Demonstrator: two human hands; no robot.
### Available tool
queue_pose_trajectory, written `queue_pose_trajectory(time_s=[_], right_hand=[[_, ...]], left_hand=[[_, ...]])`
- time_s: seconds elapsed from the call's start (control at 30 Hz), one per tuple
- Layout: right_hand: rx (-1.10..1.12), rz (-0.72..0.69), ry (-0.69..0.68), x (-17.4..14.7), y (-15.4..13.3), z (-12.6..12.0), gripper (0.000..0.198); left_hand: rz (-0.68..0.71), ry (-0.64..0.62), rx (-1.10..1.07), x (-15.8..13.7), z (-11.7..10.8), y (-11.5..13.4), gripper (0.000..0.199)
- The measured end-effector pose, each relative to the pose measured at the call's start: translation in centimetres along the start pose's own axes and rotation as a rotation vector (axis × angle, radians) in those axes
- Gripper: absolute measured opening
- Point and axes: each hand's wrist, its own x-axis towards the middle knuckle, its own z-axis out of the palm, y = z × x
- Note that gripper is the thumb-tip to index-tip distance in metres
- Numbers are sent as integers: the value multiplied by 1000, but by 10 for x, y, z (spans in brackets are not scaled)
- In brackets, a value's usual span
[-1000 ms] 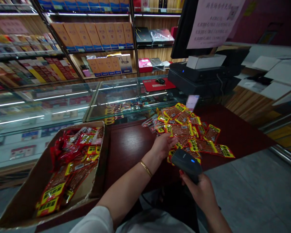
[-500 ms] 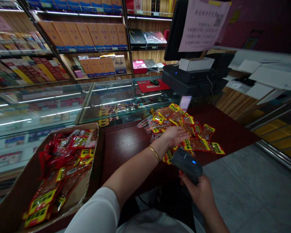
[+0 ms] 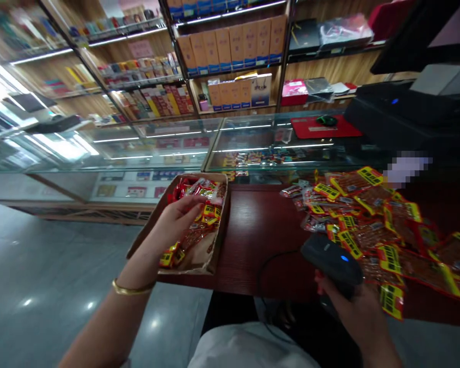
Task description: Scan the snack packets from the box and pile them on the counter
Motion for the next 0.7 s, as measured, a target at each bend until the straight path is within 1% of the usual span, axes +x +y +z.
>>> queue_pose_trajectory(time_s=[0.03, 0.07, 0.1, 0.13, 0.2, 0.27, 0.3, 0.37, 0.47, 0.53, 0.6, 0.7], right_hand=[[-13, -22, -10, 2, -3, 3, 35], [-24, -40, -28, 3, -6, 6, 34], [-32, -51, -46, 4, -9, 8, 34], [-38, -57, -64, 4, -12, 10, 34], [-47, -58, -95, 5, -17, 13, 35], [-50, -58, -111, 4, -21, 15, 36], [-48, -54, -103, 3, -23, 16, 36], [-36, -42, -77, 0, -25, 17, 36], [-12, -25, -47, -5, -23, 15, 36], [-10, -11, -41, -9, -15, 11, 36], [-19, 10, -25, -12, -4, 6, 36], [-30, 33, 1, -15, 10, 1, 35]], left_hand=[[-18, 5, 181, 6, -16, -16, 42], [-29, -15, 354, 13, -27, -30, 42], [-19, -52, 500, 19, -32, -42, 42], [20, -103, 614, 26, -33, -52, 43], [179, -192, 763, 39, -25, -63, 47], [347, -204, 872, 53, -8, -66, 56], [401, -195, 933, 62, 1, -66, 60], [444, -199, 1053, 80, 15, -66, 69], [404, -281, 1171, 103, 26, -66, 79], [353, -301, 1203, 107, 25, -63, 79], [285, -312, 1187, 99, 18, -57, 73], [148, -300, 1045, 73, 0, -42, 48]])
